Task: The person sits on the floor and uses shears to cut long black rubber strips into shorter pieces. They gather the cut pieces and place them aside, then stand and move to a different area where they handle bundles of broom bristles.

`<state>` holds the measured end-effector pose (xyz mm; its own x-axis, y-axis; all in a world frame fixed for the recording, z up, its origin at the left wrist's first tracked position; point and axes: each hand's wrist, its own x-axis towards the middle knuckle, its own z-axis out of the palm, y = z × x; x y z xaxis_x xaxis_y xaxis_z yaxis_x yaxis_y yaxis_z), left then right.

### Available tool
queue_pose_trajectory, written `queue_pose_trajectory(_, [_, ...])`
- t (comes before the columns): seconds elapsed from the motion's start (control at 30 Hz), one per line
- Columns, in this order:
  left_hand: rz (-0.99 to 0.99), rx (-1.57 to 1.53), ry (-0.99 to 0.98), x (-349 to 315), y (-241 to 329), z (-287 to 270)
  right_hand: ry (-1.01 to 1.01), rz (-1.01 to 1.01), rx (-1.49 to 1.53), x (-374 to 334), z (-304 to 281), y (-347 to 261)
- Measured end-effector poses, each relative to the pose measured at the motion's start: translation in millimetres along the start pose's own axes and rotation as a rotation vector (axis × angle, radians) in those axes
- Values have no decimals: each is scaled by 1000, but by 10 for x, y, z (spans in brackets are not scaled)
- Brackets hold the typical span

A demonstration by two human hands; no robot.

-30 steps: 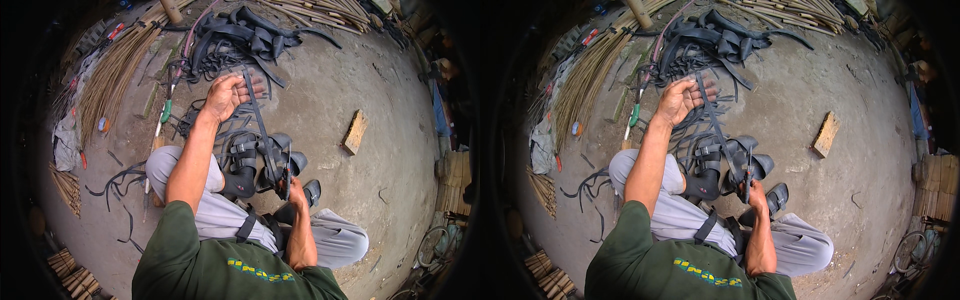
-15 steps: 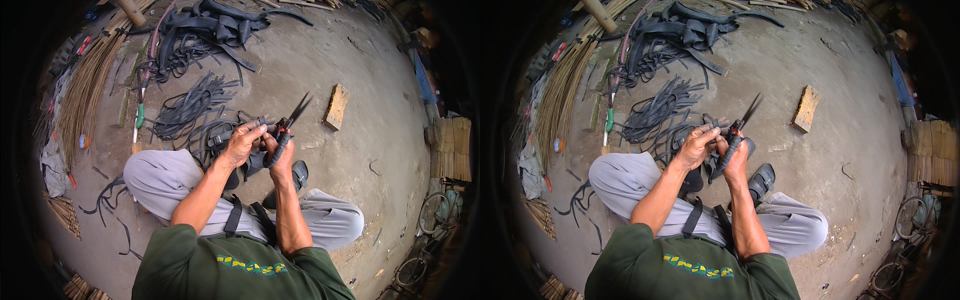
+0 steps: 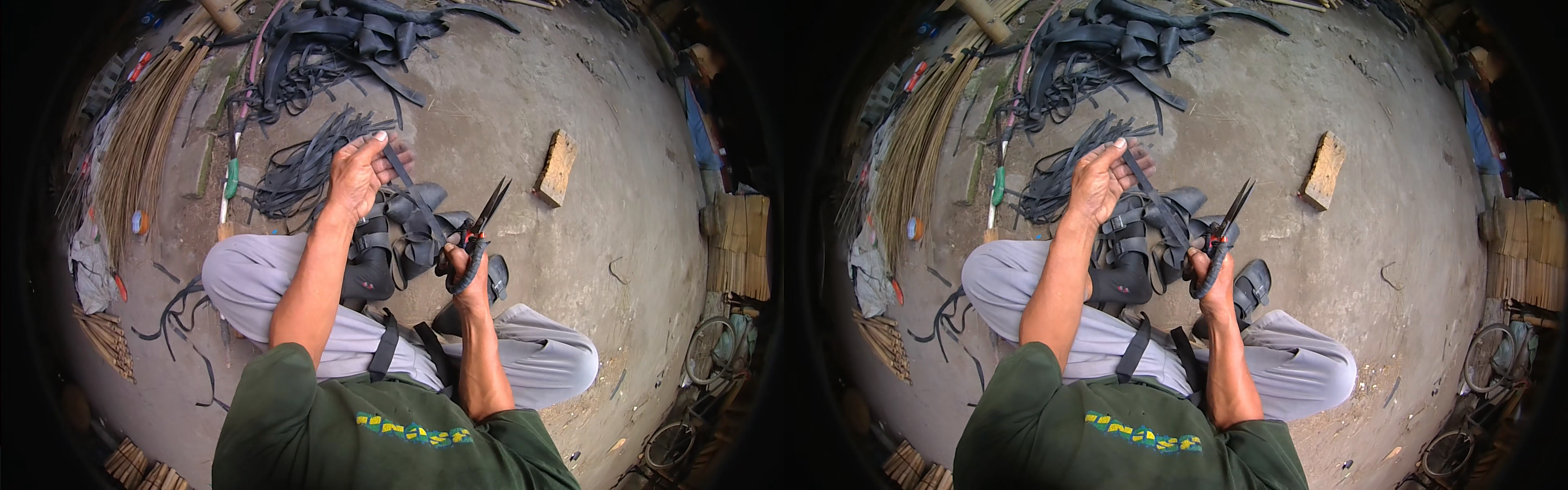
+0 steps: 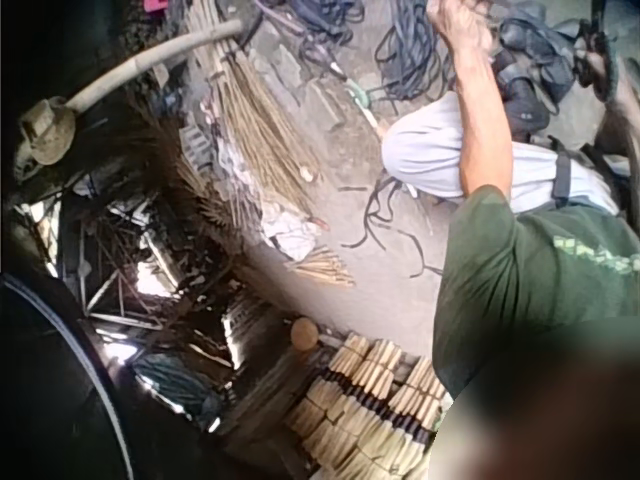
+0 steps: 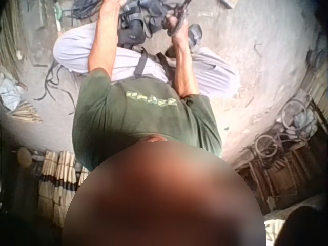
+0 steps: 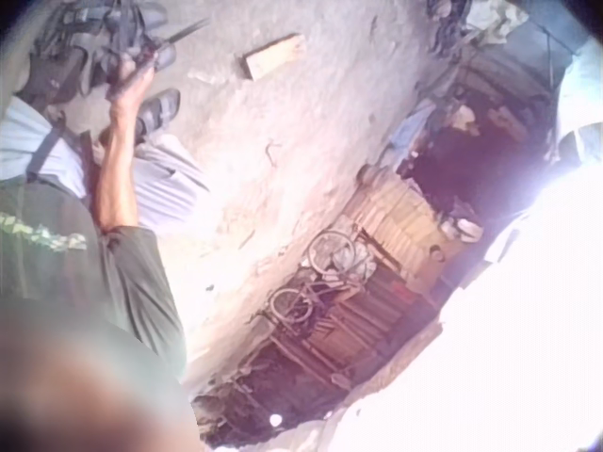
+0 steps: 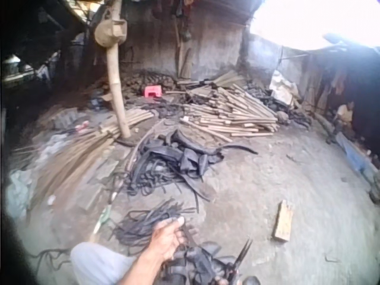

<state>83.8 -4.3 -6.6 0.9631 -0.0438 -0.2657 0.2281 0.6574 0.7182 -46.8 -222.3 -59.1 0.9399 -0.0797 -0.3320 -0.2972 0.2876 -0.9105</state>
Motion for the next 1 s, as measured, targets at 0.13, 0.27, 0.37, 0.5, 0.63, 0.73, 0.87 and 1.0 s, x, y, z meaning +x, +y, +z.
queue_pose_trajectory(0.13, [55, 50, 15, 18, 125, -16, -22, 35, 0, 4, -32, 28])
queue_pose_trajectory(0.27, [66, 43, 16, 27, 207, -56, -32, 52, 4, -24, -43, 46])
queue_pose_trajectory(0.37, [70, 85, 16, 12, 249, -84, -34, 53, 8, -42, -42, 48])
queue_pose_trajectory(0.5, [68, 232, 29, -31, 281, -103, -21, 56, 6, -37, -54, 37])
queue_pose_trajectory(0.63, [67, 291, 25, -60, 297, -107, -28, 55, -12, -14, -97, 47])
queue_pose_trajectory(0.73, [61, 274, 50, -77, 279, -101, -18, 69, -56, 4, -147, 84])
queue_pose_trajectory(0.87, [31, 221, 2, -129, 235, -89, -13, 99, -153, 28, -194, 128])
queue_pose_trajectory(1.0, [-8, 219, -53, -200, 187, -59, 60, -4, -322, 31, -117, 56])
